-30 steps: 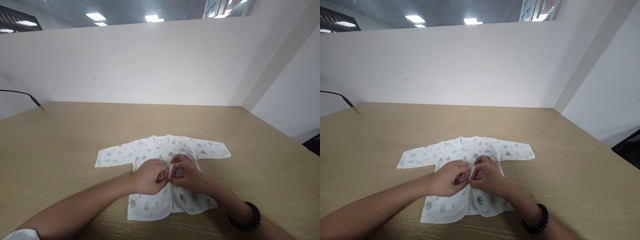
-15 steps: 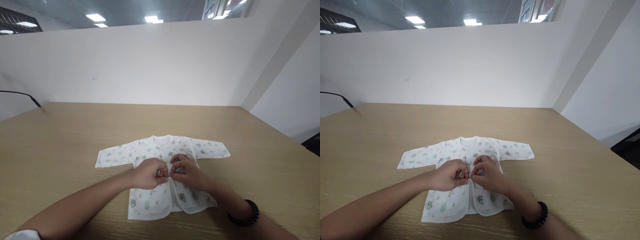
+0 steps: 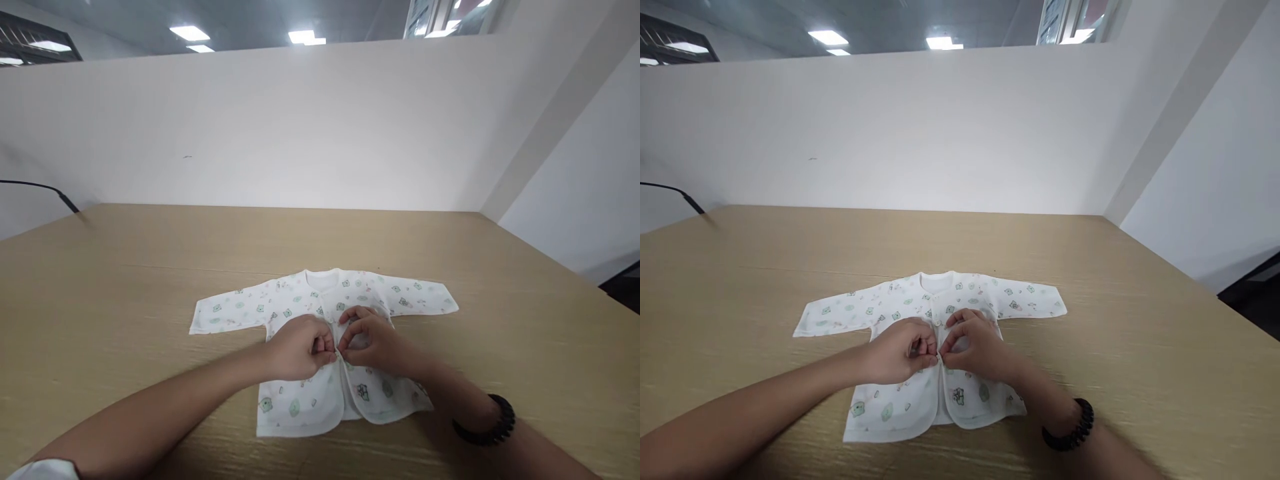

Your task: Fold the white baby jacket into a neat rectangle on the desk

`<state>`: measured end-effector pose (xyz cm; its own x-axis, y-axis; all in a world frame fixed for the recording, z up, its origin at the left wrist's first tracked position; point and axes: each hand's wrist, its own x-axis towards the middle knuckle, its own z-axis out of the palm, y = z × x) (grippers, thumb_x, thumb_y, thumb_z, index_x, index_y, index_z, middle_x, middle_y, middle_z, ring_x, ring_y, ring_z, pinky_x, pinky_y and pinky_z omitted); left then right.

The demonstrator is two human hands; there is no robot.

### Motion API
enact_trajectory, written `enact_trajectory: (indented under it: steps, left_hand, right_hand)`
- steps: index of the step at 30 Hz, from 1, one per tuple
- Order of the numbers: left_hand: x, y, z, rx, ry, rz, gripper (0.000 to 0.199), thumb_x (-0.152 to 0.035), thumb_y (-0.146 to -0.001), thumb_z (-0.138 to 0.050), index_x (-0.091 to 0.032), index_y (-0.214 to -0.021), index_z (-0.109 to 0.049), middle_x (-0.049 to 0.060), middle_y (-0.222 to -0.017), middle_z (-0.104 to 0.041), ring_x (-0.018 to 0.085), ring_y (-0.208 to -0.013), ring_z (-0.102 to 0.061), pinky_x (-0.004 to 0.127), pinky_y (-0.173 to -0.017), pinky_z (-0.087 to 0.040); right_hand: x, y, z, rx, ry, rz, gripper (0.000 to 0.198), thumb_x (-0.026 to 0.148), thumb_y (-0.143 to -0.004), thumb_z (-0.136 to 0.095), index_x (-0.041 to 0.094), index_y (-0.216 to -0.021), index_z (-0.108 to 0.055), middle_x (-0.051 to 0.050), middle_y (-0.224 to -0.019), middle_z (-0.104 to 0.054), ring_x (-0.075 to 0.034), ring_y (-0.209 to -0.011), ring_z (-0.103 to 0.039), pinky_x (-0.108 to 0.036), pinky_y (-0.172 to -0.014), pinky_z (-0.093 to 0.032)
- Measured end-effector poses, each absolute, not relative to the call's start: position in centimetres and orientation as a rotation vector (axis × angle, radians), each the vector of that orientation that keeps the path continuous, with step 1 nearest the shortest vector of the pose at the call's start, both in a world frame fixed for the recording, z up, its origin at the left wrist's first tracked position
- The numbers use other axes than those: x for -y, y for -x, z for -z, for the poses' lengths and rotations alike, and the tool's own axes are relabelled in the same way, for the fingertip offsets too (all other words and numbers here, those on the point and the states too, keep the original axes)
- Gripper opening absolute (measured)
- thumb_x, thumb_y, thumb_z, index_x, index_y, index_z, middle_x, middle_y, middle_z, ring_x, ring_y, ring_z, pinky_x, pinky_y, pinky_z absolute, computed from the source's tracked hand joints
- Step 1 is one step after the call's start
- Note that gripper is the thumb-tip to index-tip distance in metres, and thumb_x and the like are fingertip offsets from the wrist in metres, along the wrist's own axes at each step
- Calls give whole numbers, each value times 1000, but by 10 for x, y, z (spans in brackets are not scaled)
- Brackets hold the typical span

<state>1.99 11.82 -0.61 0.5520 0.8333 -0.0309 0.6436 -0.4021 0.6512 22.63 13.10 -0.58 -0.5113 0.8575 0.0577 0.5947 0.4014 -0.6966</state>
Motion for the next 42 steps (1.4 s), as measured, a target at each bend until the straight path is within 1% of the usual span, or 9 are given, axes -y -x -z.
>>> enact_trajectory:
  steps: [9,14,18,22,28,33,35,39,42]
  left_hand:
    - [-119,-20,5,-1166,-2201,-373,5,-19,-77,-64,-18,-71,-64,-2,-65,-59,12,-61,-53,23,-54,-35]
    - [-117,-20,1,-1115,-2263,-374,8,-17,-76,-58,-18,-68,-59,-2,-63,-58,12,-60,-52,23,-56,-35]
    - [-117,-20,0,-1110,-2282,-378,14,-22,-80,-56,-18,-66,-55,-2,-62,-57,12,-60,-51,23,-56,-35]
    - [-120,-19,2,-1084,-2236,-367,17,-21,-82,-54,-17,-66,-55,-3,-59,-53,11,-57,-48,23,-54,-31]
    - [-122,-19,3,-1044,-2002,-437,6,-12,-74,-56,-16,-70,-57,-4,-62,-52,9,-57,-46,20,-51,-32]
    - [-123,-17,2,-1004,-1865,-415,14,-10,-68,-59,-17,-62,-49,-7,-58,-44,7,-53,-38,19,-46,-28]
    - [-124,-16,4,-995,-1854,-418,17,-10,-67,-61,-17,-61,-47,-7,-58,-44,7,-54,-38,19,-46,-28]
    - [-125,-15,8,-1016,-1901,-470,14,-8,-65,-64,-17,-69,-54,-7,-62,-49,8,-57,-44,19,-50,-33]
    - [-126,-12,8,-970,-1956,-535,23,-9,-69,-65,-18,-89,-60,-8,-64,-48,8,-59,-46,19,-53,-34]
  right_hand:
    - [-128,-222,7,2220,1321,-875,11,19,-64,-78,29,-65,-75,-3,-112,-65,-27,-113,-57,-52,-104,-38]
    - [-128,-219,7,2227,1338,-870,9,20,-64,-79,28,-63,-75,-2,-113,-65,-28,-114,-57,-52,-106,-35]
    - [-127,-219,6,2243,1320,-835,9,21,-65,-80,27,-63,-74,-2,-108,-66,-27,-113,-57,-51,-105,-36]
    - [-125,-218,2,2252,1341,-834,7,21,-67,-78,27,-65,-74,-2,-109,-65,-27,-114,-55,-52,-106,-33]
    - [-129,-216,-1,2194,1458,-1051,8,20,-62,-77,25,-67,-76,-4,-109,-62,-27,-118,-50,-44,-106,-32]
    - [-133,-216,2,2118,1485,-1112,8,19,-62,-76,27,-64,-75,-3,-105,-62,-26,-115,-50,-42,-105,-31]
    - [-134,-216,4,2105,1485,-1138,9,19,-62,-76,27,-63,-75,-3,-105,-62,-26,-114,-50,-43,-105,-32]
    - [-133,-217,8,2188,1432,-1051,6,22,-64,-76,26,-68,-75,-4,-108,-61,-28,-115,-50,-46,-104,-33]
    - [-132,-219,12,2267,1358,-895,8,26,-67,-76,24,-74,-72,-6,-108,-60,-29,-113,-51,-48,-103,-35]
